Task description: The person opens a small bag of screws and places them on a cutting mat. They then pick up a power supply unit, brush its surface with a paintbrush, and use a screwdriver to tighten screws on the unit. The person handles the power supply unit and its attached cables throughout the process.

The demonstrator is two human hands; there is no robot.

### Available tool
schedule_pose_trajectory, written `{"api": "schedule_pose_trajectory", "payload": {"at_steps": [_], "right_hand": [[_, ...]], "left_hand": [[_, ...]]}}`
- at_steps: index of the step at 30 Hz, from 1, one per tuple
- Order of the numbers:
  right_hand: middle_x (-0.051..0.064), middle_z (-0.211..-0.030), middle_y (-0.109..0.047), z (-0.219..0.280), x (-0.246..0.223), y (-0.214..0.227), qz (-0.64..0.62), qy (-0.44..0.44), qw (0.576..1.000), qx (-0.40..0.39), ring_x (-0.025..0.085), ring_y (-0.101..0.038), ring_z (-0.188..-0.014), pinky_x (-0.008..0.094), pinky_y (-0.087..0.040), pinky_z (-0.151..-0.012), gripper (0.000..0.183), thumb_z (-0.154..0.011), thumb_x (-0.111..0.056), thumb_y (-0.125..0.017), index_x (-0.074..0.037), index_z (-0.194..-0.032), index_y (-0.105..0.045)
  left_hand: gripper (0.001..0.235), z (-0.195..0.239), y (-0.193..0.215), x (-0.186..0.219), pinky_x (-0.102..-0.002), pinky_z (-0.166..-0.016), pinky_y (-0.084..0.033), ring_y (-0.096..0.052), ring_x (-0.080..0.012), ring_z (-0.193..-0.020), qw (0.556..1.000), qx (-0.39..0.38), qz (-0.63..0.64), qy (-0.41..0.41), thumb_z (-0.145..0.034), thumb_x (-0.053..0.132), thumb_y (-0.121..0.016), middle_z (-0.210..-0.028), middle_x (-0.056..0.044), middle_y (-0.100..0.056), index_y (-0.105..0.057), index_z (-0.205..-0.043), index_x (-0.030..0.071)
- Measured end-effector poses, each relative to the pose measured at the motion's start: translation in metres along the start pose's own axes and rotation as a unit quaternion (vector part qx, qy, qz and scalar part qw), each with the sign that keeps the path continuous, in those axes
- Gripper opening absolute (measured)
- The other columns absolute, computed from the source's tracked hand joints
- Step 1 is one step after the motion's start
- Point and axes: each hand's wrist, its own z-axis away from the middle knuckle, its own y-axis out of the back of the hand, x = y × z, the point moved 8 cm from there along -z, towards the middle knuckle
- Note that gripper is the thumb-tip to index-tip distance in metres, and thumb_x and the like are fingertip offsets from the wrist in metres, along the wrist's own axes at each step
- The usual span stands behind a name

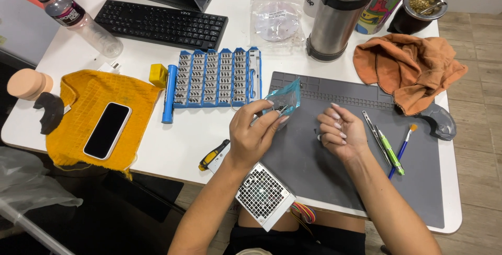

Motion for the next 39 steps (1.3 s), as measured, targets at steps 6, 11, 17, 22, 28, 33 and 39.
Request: {"api": "schedule_pose_trajectory", "payload": {"at_steps": [6,11,17,22,28,33,39], "right_hand": [[-0.008,-0.060,-0.026,0.003,-0.002,-0.033,0.109,0.022,0.994,-0.003,0.001,-0.026,-0.035,0.010,-0.023,-0.025,0.040,-0.112,-0.035,-0.042,-0.021,-0.075,-0.039],[-0.007,-0.049,-0.026,0.023,-0.008,-0.134,0.561,0.013,0.827,0.044,0.002,-0.020,-0.033,0.016,-0.018,-0.024,0.050,-0.110,-0.029,-0.046,-0.017,-0.061,-0.040],[0.001,-0.060,-0.039,0.011,0.000,-0.250,0.936,-0.058,0.342,0.066,0.015,-0.035,-0.057,0.038,-0.029,-0.054,0.050,-0.103,-0.037,-0.060,-0.009,-0.065,-0.044],[0.006,-0.055,-0.064,-0.021,0.034,-0.286,0.975,-0.060,0.216,-0.007,0.019,-0.060,-0.055,0.031,-0.048,-0.054,0.038,-0.091,-0.042,-0.072,-0.011,-0.070,-0.073],[0.007,-0.080,-0.076,-0.036,0.058,-0.281,0.982,-0.048,0.161,-0.084,0.024,-0.079,-0.073,0.032,-0.062,-0.063,0.014,-0.083,-0.007,-0.071,-0.011,-0.092,-0.081],[0.012,-0.093,-0.076,-0.025,0.064,-0.286,0.971,0.035,0.195,-0.134,0.035,-0.079,-0.086,0.043,-0.065,-0.070,0.018,-0.080,0.000,-0.075,-0.005,-0.097,-0.074],[0.016,-0.092,-0.077,0.000,0.059,-0.299,0.944,0.112,0.261,-0.169,0.040,-0.078,-0.084,0.049,-0.064,-0.070,0.014,-0.087,-0.001,-0.071,-0.001,-0.101,-0.074]], "left_hand": [[0.010,-0.002,0.000,0.002,-0.038,-0.068,-0.058,-0.068,-0.0216,-0.075,1.000,0.007,0.013,0.002,-0.088,0.016,-0.086,-0.105,-0.004,-0.072,-0.077,-0.094,0.015],[0.013,-0.005,0.000,0.009,-0.037,-0.069,-0.055,-0.066,-0.0205,-0.075,1.000,-0.010,0.004,-0.010,-0.088,0.018,-0.086,-0.106,-0.003,-0.071,-0.076,-0.095,0.017],[0.012,-0.004,-0.001,0.012,-0.042,-0.076,-0.052,-0.070,-0.0282,-0.093,0.995,-0.071,-0.029,-0.064,-0.101,0.021,-0.079,-0.115,-0.013,-0.066,-0.070,-0.103,0.012],[0.011,-0.008,0.002,0.007,-0.036,-0.071,-0.052,-0.065,-0.0193,-0.076,1.000,-0.020,-0.006,0.001,-0.092,0.022,-0.082,-0.110,-0.001,-0.068,-0.072,-0.096,0.018],[0.011,-0.005,0.002,-0.001,-0.035,-0.072,-0.051,-0.063,-0.0195,-0.074,1.000,-0.005,0.005,0.013,-0.092,0.021,-0.083,-0.106,-0.003,-0.067,-0.073,-0.094,0.017],[0.012,-0.003,0.005,-0.012,-0.034,-0.072,-0.050,-0.062,-0.0169,-0.073,0.999,0.012,0.002,0.040,-0.092,0.025,-0.083,-0.108,0.000,-0.067,-0.073,-0.093,0.017],[0.013,-0.006,0.005,-0.010,-0.035,-0.072,-0.051,-0.064,-0.0177,-0.073,1.000,0.002,-0.002,0.026,-0.089,0.022,-0.086,-0.109,-0.001,-0.069,-0.075,-0.093,0.016]]}}
